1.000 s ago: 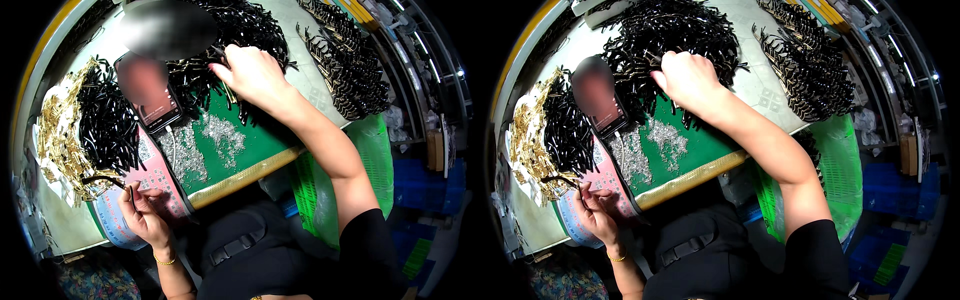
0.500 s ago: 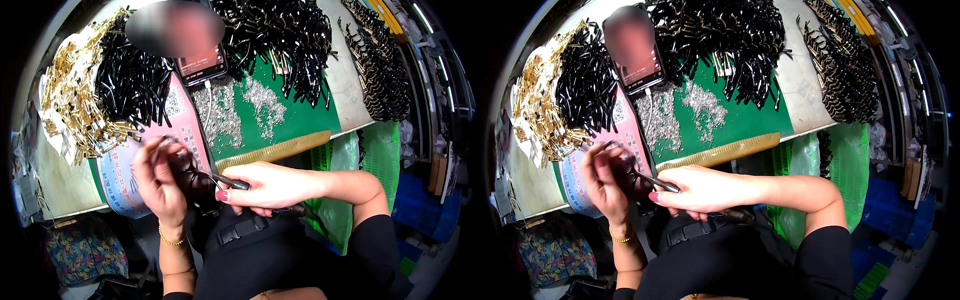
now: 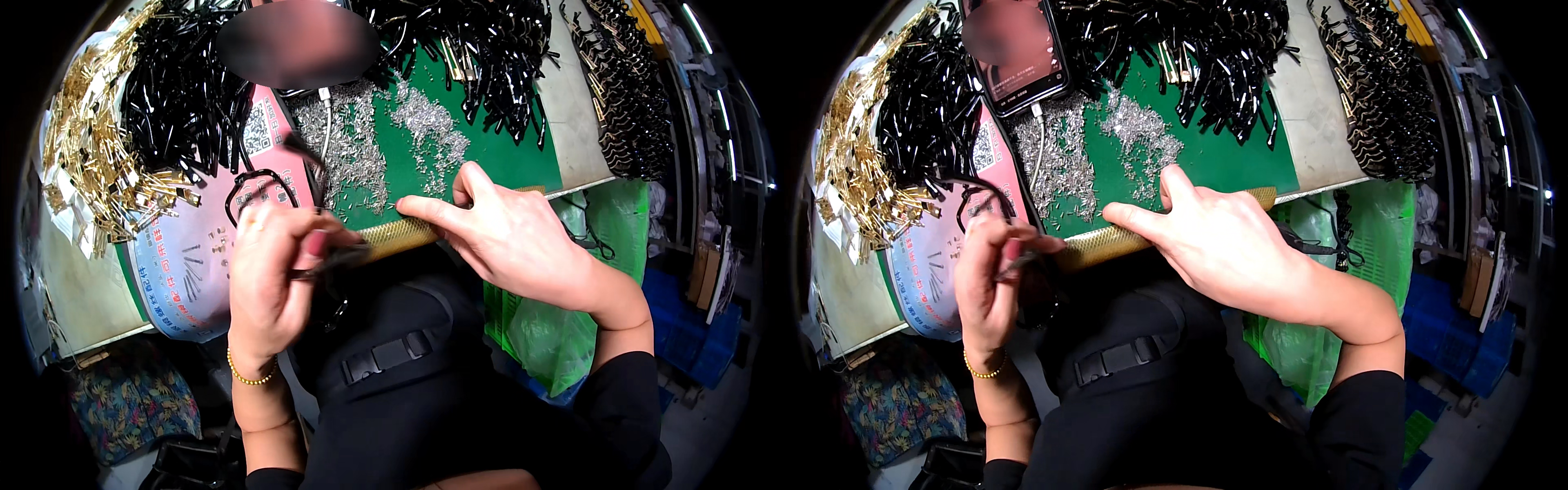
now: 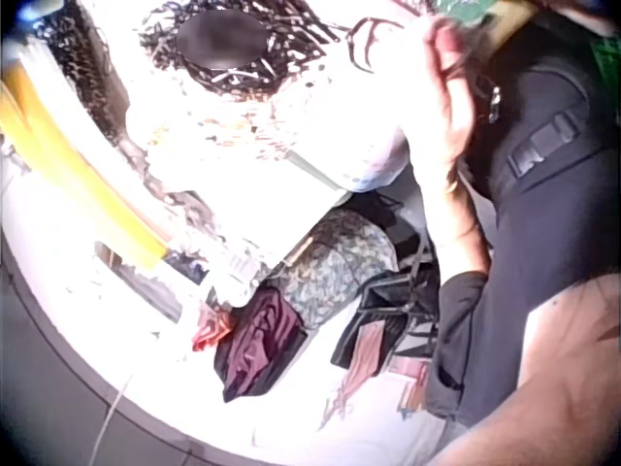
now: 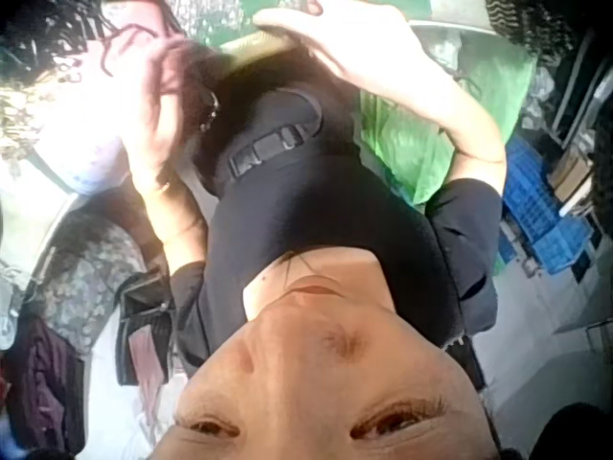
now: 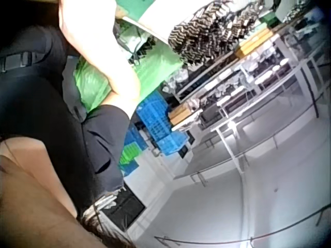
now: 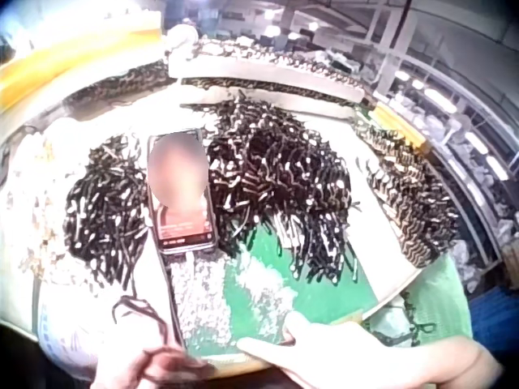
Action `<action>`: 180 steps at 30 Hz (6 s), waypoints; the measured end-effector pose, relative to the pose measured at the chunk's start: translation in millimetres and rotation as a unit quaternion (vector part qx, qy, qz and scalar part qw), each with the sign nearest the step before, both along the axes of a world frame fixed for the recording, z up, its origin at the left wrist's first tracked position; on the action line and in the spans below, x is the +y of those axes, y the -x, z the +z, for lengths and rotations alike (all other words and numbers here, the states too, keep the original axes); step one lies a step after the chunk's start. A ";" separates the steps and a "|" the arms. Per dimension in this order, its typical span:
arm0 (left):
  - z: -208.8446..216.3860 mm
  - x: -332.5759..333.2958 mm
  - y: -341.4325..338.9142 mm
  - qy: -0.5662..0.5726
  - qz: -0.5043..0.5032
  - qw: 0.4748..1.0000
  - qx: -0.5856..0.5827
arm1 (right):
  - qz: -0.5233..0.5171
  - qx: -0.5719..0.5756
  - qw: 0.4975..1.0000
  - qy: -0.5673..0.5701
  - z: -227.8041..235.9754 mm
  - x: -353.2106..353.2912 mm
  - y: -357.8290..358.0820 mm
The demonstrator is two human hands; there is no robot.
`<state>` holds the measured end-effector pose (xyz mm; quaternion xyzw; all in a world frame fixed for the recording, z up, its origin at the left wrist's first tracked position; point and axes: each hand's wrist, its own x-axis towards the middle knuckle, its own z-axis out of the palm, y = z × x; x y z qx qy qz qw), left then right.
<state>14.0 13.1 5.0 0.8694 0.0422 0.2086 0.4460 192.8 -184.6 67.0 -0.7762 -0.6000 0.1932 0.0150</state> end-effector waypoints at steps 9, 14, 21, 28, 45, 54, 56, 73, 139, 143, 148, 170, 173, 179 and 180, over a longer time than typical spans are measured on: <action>-2.6 -9.3 -21.2 -0.073 0.015 0.996 0.047 | -0.008 0.016 1.000 -0.019 -5.7 1.3 -0.6; -6.8 -10.4 -18.9 -0.019 0.074 0.997 -0.012 | -0.031 0.006 0.999 -0.041 -11.5 0.2 1.7; -7.5 3.1 -0.4 0.213 0.291 0.922 -0.144 | -0.008 -0.011 0.999 -0.051 -12.0 1.1 2.7; -6.3 29.0 -16.3 0.309 0.273 0.908 -0.067 | 0.002 -0.074 0.997 -0.002 -12.1 6.9 9.3; 2.4 7.7 8.9 0.302 0.159 0.935 0.091 | 0.060 0.091 0.994 -0.024 0.5 36.9 21.3; 3.0 7.3 6.1 0.274 0.157 0.946 0.080 | 0.099 0.057 0.993 -0.029 -10.0 51.6 19.5; 3.5 5.5 4.1 0.258 0.162 0.949 0.085 | 0.099 0.059 0.993 -0.028 -10.6 52.4 18.5; -9.7 12.3 1.8 -0.056 0.128 0.990 0.015 | 0.090 0.067 0.994 -0.005 -6.9 58.5 20.3; -28.8 0.5 85.7 -0.143 0.341 0.929 -0.012 | 0.011 -0.005 1.000 -0.013 -6.3 2.9 -2.1; -17.0 -21.8 94.7 -0.194 0.181 0.957 -0.116 | 0.014 -0.033 0.999 -0.004 -4.9 5.1 2.0; -33.5 -34.7 76.4 -0.156 0.166 0.971 -0.076 | 0.028 -0.031 0.999 -0.008 -4.6 6.5 4.6; -26.5 -16.1 45.8 -0.009 0.112 0.991 -0.071 | 0.168 0.139 0.973 -0.073 -13.6 39.9 15.6; -26.7 -20.1 43.6 -0.004 0.126 0.989 -0.083 | 0.165 0.147 0.972 -0.081 -14.9 40.3 14.8; -23.6 -21.9 36.7 -0.070 0.152 0.983 -0.078 | 0.131 0.133 0.974 -0.127 -23.5 38.9 17.2; -20.9 -22.4 37.0 -0.100 0.147 0.982 -0.068 | 0.129 0.135 0.974 -0.128 -23.9 39.2 17.4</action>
